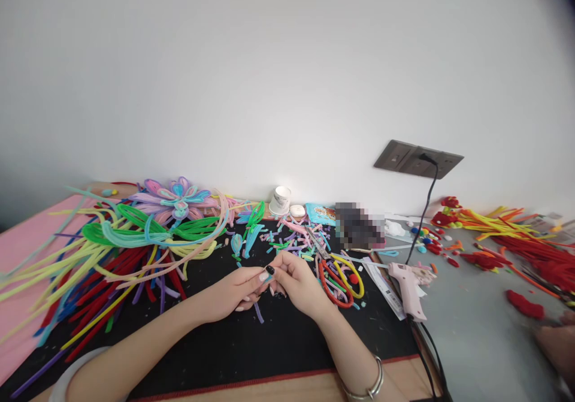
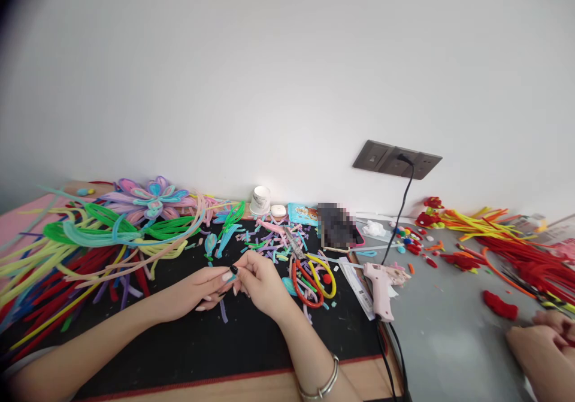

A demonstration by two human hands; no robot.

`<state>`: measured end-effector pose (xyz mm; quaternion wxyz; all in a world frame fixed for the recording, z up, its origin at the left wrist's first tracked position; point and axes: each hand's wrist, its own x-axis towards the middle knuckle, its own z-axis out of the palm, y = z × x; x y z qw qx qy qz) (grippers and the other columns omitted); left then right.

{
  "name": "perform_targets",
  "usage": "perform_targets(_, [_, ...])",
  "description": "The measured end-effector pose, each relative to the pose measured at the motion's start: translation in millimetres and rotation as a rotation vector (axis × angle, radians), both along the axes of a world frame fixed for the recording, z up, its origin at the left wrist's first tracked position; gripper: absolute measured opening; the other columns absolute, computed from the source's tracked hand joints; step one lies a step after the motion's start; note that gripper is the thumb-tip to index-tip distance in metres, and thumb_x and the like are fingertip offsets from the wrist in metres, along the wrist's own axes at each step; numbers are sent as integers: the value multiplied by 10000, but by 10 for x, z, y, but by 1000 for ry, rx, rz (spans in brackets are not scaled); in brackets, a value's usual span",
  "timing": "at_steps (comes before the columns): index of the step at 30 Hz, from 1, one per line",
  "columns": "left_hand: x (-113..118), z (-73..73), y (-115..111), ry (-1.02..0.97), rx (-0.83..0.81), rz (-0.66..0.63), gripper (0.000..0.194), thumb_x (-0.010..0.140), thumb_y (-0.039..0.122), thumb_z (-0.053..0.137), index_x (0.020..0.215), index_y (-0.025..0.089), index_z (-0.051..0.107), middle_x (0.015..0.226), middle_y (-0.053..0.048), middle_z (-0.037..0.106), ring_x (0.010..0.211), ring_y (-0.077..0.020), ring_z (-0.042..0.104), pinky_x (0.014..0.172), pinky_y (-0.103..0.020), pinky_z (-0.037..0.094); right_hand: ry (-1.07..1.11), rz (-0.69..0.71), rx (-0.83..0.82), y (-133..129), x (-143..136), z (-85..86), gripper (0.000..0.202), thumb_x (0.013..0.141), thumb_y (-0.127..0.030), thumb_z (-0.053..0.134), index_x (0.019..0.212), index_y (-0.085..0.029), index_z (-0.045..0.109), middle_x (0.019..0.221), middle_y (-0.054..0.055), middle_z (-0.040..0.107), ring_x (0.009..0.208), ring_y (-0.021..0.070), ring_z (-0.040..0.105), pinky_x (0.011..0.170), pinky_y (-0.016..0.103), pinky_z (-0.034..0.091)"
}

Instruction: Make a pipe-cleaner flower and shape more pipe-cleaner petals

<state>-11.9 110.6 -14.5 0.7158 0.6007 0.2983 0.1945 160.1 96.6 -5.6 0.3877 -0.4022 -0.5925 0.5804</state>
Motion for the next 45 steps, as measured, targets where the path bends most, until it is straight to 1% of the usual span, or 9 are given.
perform_targets(5, [-26,-32,29,-56,-42,-20,388,871,535,397,778,161,440,597,80,255,490,-60,193,437,-216,179,86,69,-20,3,33,45,227,845,-379,539,950,-179,511,600,-47,507,478,72,392,478,203,298])
perform_targets(11, [-45,-4,20,-71,-56,-38,400,850,561,417,720,185,377,588,82,255,477,-59,199,437,-219,190,118,127,-25,1,85,96,386,734,-352,685,1028,-207,482,784,-19,518,612,84,458,557,203,344])
perform_targets(14, [-37,52,5,-38,-31,-41,420,833,596,410,726,191,373,576,85,257,465,-61,218,431,-219,199,49,126,10,-11,92,91,368,713,-370,701,958,-208,478,789,-18,506,639,94,459,580,208,353])
perform_targets(18, [-34,78,-6,-39,-12,-74,413,840,577,414,699,192,365,583,81,264,470,-62,240,440,-217,226,-182,114,129,-19,99,81,224,833,-410,550,848,-199,476,668,-44,427,559,89,361,516,206,290])
perform_targets(23, [-46,32,0,-88,2,-79,377,873,522,395,697,190,369,587,78,250,489,-71,204,441,-212,236,-349,150,260,-21,102,99,264,909,-389,411,739,-190,447,595,-53,384,538,90,314,506,216,243])
perform_targets(32, [-40,-6,2,-64,49,-66,362,909,488,324,773,174,441,584,69,313,477,-72,293,466,-217,283,-317,129,233,-25,94,81,286,917,-278,373,646,-188,387,561,-58,324,514,86,292,506,219,232])
perform_targets(37, [-35,58,-11,64,267,-12,348,904,463,360,755,169,471,623,26,515,553,-102,484,562,-230,394,-367,85,281,-2,98,76,278,917,-244,363,651,-180,410,581,-52,342,539,88,322,528,215,257])
perform_targets(41, [-42,36,5,216,440,0,343,916,398,363,684,170,473,596,24,554,577,-112,531,612,-232,403,-459,102,344,3,80,57,294,913,-239,372,626,-180,357,589,-55,331,555,87,312,537,218,251])
perform_targets(45, [-64,4,29,157,392,-29,344,932,394,318,720,171,470,562,34,535,541,-106,507,601,-231,395,-421,138,325,1,91,43,296,935,-288,340,659,-183,350,588,-59,322,546,84,301,522,216,243])
